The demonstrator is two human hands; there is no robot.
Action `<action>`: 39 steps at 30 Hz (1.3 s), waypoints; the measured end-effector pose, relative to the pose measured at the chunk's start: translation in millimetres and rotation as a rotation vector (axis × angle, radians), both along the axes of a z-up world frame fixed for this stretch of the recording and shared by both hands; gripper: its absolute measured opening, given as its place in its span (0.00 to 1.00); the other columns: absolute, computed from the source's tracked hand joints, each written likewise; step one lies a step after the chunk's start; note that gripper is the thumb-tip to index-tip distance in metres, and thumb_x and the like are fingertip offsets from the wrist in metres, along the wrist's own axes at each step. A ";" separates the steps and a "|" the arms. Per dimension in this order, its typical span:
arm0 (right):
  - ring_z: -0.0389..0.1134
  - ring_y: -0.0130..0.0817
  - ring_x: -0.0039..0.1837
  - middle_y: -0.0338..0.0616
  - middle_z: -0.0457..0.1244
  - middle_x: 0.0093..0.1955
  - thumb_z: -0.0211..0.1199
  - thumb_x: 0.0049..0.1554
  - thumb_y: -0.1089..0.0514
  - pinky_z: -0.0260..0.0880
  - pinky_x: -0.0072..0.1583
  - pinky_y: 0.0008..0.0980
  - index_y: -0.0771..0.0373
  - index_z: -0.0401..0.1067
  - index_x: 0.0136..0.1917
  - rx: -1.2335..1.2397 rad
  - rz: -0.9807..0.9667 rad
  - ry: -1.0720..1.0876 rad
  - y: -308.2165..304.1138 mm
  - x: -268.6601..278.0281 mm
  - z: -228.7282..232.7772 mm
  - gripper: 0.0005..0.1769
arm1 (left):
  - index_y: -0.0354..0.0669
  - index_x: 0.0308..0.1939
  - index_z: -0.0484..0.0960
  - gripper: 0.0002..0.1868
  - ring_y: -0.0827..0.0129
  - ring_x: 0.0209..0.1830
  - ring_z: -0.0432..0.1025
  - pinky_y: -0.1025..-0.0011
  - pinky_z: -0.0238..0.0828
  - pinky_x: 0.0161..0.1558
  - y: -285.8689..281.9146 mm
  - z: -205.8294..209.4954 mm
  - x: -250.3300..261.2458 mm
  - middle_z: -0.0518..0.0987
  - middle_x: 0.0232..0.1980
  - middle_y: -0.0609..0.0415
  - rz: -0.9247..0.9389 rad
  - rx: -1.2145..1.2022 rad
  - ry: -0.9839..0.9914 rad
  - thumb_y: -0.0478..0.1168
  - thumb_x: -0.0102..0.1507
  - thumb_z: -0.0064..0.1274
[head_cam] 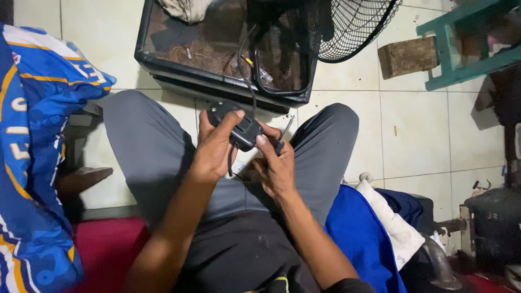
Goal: The person sits on the floor and uses a screwdriver to adjust wires and components inside a small black electronic device. They repeatedly tighten and loosen screws, reposition wires, and then close the device's casing.
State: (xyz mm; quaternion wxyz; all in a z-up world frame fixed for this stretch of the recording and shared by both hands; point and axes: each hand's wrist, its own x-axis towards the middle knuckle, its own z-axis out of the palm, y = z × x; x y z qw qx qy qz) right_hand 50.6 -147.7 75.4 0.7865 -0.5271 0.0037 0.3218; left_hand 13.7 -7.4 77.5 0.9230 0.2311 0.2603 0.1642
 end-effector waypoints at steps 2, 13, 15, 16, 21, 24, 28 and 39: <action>0.51 0.15 0.28 0.36 0.64 0.42 0.63 0.61 0.58 0.47 0.28 0.18 0.65 0.69 0.66 0.002 0.001 0.038 -0.2 -0.4 1.8 0.20 | 0.43 0.49 0.62 0.19 0.61 0.39 0.78 0.63 0.80 0.41 -2.3 -5.7 1.1 0.77 0.43 0.44 0.050 0.022 -0.018 0.33 0.62 0.57; 0.52 0.17 0.28 0.39 0.63 0.40 0.67 0.58 0.63 0.47 0.26 0.18 0.65 0.71 0.61 0.037 0.036 0.265 -5.5 16.8 3.9 0.18 | 0.39 0.49 0.60 0.23 0.61 0.46 0.79 0.62 0.82 0.42 -6.7 -32.7 4.6 0.73 0.46 0.45 0.114 0.002 0.105 0.33 0.60 0.60; 0.54 0.17 0.30 0.40 0.65 0.43 0.68 0.56 0.65 0.48 0.27 0.18 0.67 0.71 0.61 -0.010 -0.007 0.268 -2.1 16.8 4.3 0.19 | 0.39 0.48 0.57 0.25 0.58 0.41 0.76 0.60 0.80 0.35 -3.1 -34.3 3.8 0.73 0.45 0.42 0.100 -0.008 0.213 0.34 0.61 0.61; 0.55 0.17 0.30 0.40 0.65 0.43 0.68 0.56 0.64 0.48 0.27 0.18 0.66 0.71 0.62 -0.018 -0.001 0.262 -1.9 17.3 5.4 0.21 | 0.40 0.49 0.56 0.26 0.57 0.41 0.76 0.60 0.80 0.34 -2.2 -34.6 3.4 0.73 0.45 0.40 0.102 -0.017 0.199 0.34 0.61 0.61; 0.59 0.16 0.32 0.40 0.65 0.44 0.68 0.53 0.65 0.49 0.27 0.18 0.61 0.68 0.65 -0.083 -0.020 0.223 1.4 15.4 8.5 0.27 | 0.39 0.49 0.54 0.28 0.55 0.47 0.80 0.60 0.85 0.39 1.4 -29.9 1.7 0.73 0.48 0.39 0.085 -0.025 0.077 0.33 0.59 0.60; 0.55 0.16 0.30 0.41 0.65 0.44 0.69 0.57 0.65 0.48 0.28 0.18 0.69 0.68 0.64 -0.036 -0.025 0.168 2.8 9.1 6.9 0.23 | 0.42 0.48 0.55 0.26 0.60 0.47 0.81 0.61 0.84 0.41 4.6 -36.1 -1.9 0.75 0.48 0.38 0.042 -0.022 0.078 0.34 0.57 0.59; 0.52 0.16 0.26 0.41 0.67 0.45 0.67 0.57 0.65 0.47 0.26 0.19 0.68 0.69 0.65 -0.064 -0.023 0.158 5.2 6.7 10.4 0.23 | 0.41 0.52 0.60 0.25 0.65 0.49 0.75 0.64 0.79 0.49 10.8 -54.5 -8.8 0.73 0.51 0.45 0.042 0.138 0.042 0.34 0.63 0.62; 0.56 0.13 0.35 0.38 0.66 0.42 0.69 0.60 0.68 0.53 0.35 0.18 0.59 0.66 0.78 -0.080 0.236 -0.172 5.3 1.9 32.4 0.35 | 0.46 0.46 0.70 0.14 0.67 0.44 0.75 0.66 0.75 0.48 39.3 -47.6 -17.5 0.76 0.44 0.54 -0.036 -0.096 0.111 0.39 0.63 0.60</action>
